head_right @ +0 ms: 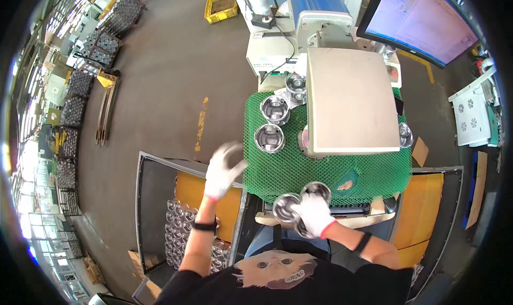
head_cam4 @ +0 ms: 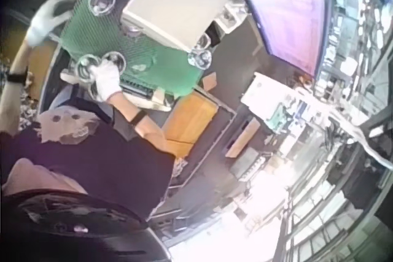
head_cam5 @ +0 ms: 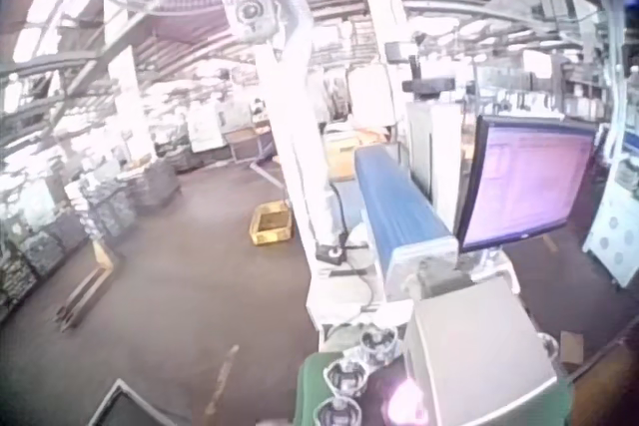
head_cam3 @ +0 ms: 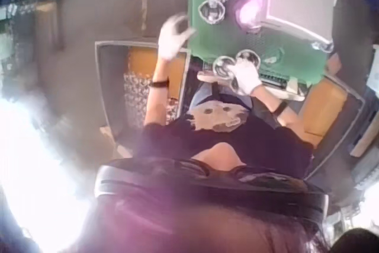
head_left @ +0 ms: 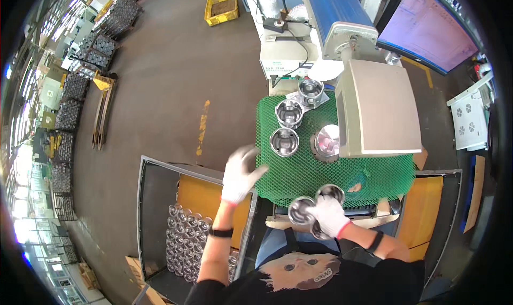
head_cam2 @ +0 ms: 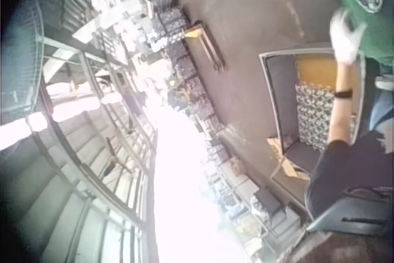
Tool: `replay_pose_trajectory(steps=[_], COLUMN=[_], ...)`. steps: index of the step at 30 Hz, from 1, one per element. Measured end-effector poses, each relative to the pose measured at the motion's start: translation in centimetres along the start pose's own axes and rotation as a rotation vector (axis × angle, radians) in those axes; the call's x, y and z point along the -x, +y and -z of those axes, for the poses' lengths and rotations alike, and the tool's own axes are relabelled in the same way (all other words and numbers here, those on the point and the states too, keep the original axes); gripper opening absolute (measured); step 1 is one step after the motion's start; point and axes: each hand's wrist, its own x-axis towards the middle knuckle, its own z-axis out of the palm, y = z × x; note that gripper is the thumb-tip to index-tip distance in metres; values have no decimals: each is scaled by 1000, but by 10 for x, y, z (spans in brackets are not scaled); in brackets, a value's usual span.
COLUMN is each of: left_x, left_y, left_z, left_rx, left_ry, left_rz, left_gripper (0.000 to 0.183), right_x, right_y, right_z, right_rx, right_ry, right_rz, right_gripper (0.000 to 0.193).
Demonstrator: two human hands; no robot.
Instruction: Arrange piston heads into a metal crate.
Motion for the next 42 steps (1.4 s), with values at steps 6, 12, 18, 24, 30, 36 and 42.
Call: replay_pose_trajectory(steps=[6, 12, 18, 24, 30, 36, 42], left_x=[-124, -144, -119, 62, 302, 500, 572], left_y=[20, -3, -7, -8, 43, 37, 5], left_z=[-73, -101, -89, -25, 52, 116, 124], left_rx=[-682, -717, -712, -449, -372, -431, -534], left_ry=[-378, -459, -402, -8, 210, 215, 398], left_rz=[-317, -392, -340, -108, 451, 1094, 1199], left_gripper=[44, 43, 22, 15, 29, 21, 24], right_x=[99, 172, 164, 100, 61, -35, -153], right_y=[40, 53, 51, 8, -64, -193, -336], right_z=[-32, -34, -33, -6, 36, 4, -64], right_rx=[89, 100, 121, 185, 214, 242, 150], right_ry=[20, -141, -71, 67, -57, -182, -492], right_rz=[-204, -529, -429, -97, 123, 557, 782], right_gripper=[15, 37, 44, 29, 42, 36, 31])
